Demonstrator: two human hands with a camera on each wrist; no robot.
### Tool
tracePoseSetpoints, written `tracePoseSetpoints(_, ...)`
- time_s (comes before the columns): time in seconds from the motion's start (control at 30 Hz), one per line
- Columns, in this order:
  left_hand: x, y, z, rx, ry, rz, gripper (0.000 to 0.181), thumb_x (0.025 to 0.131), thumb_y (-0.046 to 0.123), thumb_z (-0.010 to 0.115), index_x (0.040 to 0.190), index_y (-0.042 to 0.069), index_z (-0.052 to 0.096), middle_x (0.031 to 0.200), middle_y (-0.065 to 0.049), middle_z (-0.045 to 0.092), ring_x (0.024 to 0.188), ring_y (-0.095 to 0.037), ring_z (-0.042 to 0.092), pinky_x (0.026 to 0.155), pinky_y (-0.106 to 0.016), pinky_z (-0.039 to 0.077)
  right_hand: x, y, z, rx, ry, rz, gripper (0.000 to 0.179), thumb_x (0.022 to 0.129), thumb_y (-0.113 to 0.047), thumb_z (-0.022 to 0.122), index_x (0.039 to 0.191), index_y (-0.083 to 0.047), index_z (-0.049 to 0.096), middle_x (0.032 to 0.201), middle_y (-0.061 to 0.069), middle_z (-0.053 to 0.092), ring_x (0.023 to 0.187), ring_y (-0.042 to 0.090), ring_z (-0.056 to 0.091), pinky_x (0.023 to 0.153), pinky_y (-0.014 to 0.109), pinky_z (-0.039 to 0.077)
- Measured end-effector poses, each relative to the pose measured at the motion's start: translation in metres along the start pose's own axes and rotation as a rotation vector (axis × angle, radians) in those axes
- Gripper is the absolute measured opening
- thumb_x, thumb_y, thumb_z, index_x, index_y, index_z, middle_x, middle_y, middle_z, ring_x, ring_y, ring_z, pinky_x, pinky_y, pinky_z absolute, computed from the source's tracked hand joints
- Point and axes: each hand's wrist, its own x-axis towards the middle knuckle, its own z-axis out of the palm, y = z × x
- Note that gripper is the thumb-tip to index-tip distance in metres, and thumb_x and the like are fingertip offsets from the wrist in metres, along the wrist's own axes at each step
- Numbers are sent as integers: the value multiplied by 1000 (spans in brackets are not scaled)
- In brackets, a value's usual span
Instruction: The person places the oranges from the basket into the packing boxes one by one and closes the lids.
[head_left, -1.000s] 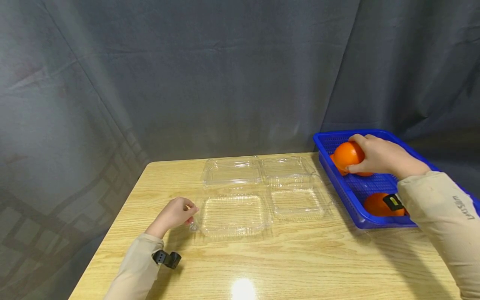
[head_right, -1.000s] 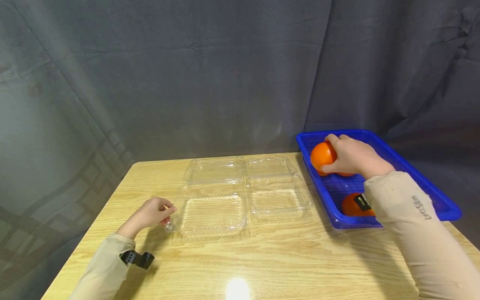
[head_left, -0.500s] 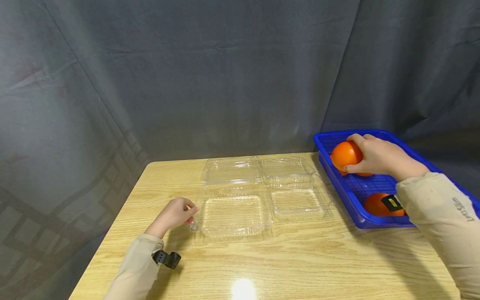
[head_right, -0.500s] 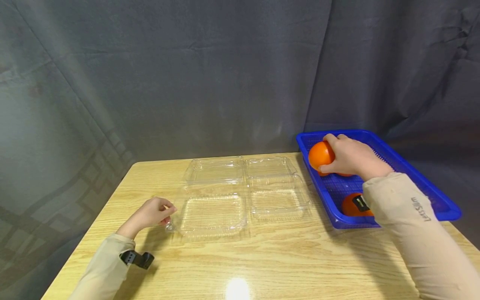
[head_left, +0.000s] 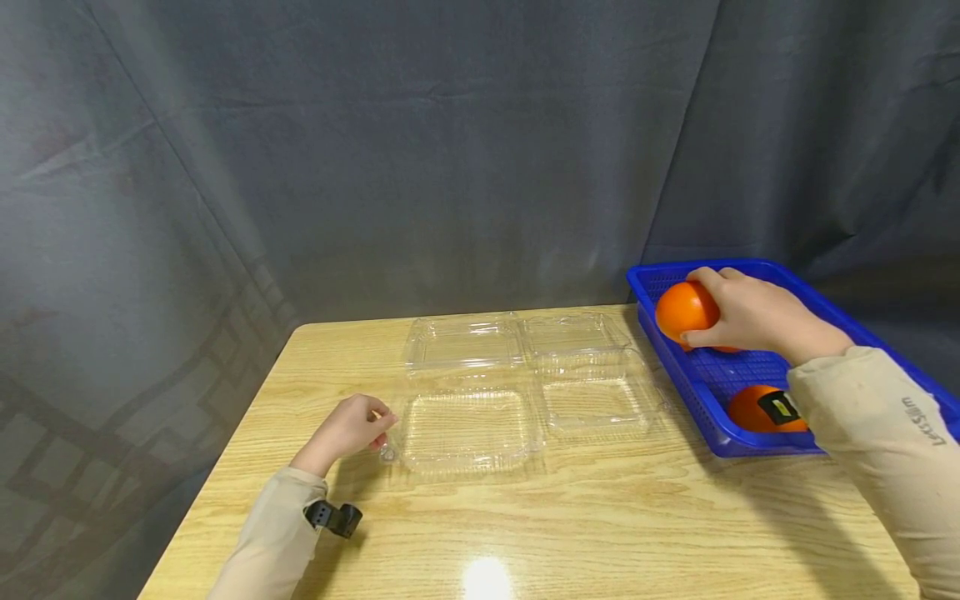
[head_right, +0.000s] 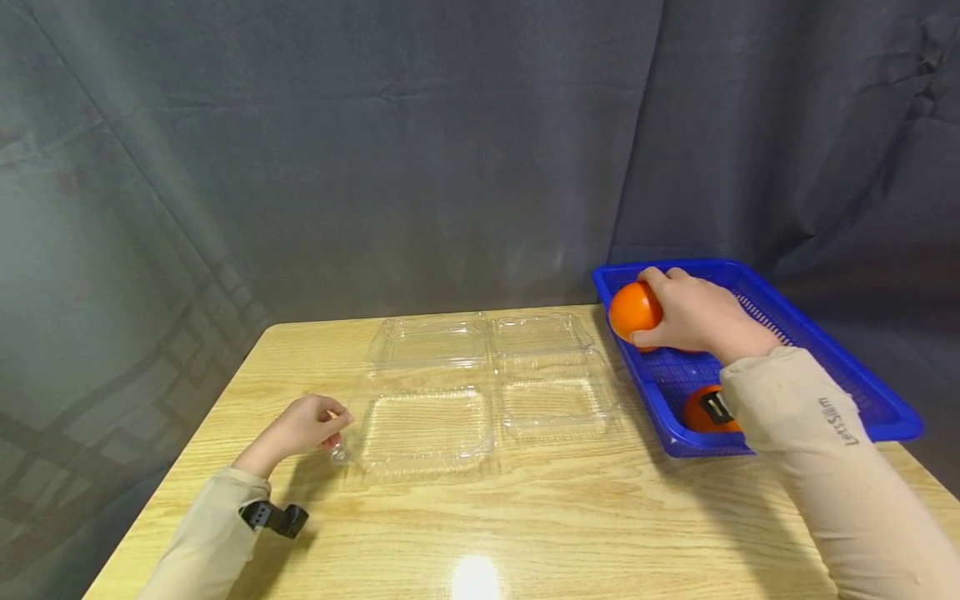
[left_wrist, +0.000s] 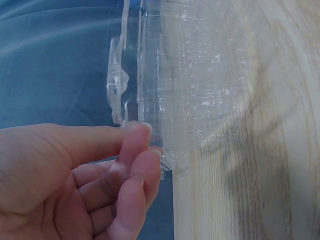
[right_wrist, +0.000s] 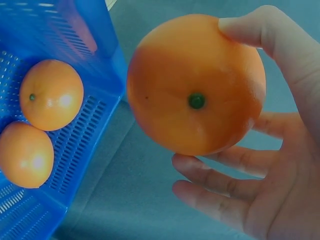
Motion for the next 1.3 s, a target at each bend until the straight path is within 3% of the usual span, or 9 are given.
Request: tracePoseSetpoints(1.3,-1,1,-2,2,-12,-16,22,93,16,55,97,-3,66,59,-8,62,52,-17,55,57,-25,43,-4,-26,-3,0,67,-79,73,68,-38,78,123,-3,47,98,22,57,72,26,56,59,40,50)
